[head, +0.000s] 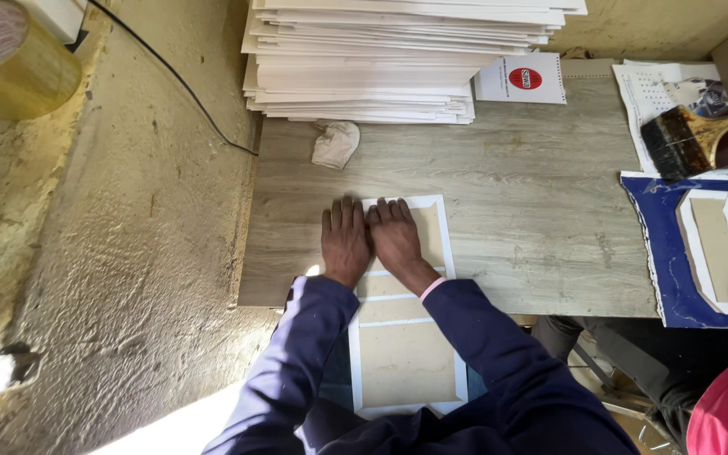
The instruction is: The person sits on the floor and assembles paper covers by placing a beige insert into a white frame. They wipe the surface with a cloth, fold the cover, and stack the finished items on a pile.
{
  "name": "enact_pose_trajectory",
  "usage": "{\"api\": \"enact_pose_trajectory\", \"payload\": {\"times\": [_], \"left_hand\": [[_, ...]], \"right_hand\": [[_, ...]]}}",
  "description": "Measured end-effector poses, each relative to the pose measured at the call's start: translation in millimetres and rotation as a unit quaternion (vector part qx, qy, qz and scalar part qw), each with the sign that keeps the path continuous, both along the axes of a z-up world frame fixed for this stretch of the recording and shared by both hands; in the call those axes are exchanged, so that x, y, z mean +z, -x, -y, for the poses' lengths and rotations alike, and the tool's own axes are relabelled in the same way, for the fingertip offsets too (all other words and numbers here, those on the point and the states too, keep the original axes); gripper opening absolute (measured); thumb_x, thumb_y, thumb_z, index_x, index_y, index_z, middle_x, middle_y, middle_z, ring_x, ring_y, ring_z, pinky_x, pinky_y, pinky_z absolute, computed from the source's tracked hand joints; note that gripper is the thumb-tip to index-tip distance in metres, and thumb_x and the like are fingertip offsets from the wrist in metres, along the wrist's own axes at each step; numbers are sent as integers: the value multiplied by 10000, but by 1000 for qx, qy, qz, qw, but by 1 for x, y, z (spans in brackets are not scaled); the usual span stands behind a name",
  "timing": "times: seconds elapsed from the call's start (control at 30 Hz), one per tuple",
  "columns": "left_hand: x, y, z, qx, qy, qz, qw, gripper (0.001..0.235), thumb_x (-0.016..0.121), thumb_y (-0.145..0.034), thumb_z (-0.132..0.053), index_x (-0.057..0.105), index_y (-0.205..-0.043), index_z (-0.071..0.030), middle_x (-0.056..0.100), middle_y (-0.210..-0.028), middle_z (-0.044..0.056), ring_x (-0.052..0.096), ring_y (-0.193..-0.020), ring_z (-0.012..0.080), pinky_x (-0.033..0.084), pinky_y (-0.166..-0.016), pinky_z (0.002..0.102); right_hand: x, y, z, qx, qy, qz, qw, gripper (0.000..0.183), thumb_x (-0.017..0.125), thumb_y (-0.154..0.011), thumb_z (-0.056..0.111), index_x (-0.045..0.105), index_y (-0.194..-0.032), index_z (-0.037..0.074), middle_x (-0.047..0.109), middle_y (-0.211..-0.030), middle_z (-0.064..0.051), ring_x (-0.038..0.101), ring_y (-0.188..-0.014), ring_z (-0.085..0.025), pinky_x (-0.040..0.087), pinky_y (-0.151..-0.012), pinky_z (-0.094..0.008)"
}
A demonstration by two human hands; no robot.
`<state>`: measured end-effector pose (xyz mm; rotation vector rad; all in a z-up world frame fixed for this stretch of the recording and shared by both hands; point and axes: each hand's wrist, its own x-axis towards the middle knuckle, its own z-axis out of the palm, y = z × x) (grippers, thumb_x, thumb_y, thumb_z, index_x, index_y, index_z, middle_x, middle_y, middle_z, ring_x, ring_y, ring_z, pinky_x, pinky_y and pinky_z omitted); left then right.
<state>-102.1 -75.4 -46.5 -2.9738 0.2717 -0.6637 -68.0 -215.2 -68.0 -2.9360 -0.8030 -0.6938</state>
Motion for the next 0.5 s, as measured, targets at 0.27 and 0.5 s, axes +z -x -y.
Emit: {"api": "enact_pose_trajectory", "payload": {"times": [0.27,0.5], "left_hand": [[-16,-10,1,-55,135,133,980,391,673,-809,-112,824,-1167,-71,803,-1235,145,743,-1201,309,452,-1196,465],[19,-3,2,-62,189,101,975,591,728,-783,-102,706,-1364,6,679,-1449,221,615,-1372,409,412,-1216,548]], "right_hand": [[110,-14,63,-106,30,-274,955,931,565,-978,775,556,-1548,39,520,-1617,-300,476,-1529,-451,213,-1335,-571],[12,-41,44,-102,69,-136,983,686,567,-1071,551,752,-1232,-90,744,-1222,-337,708,-1208,-494,415,-1201,-588]]}}
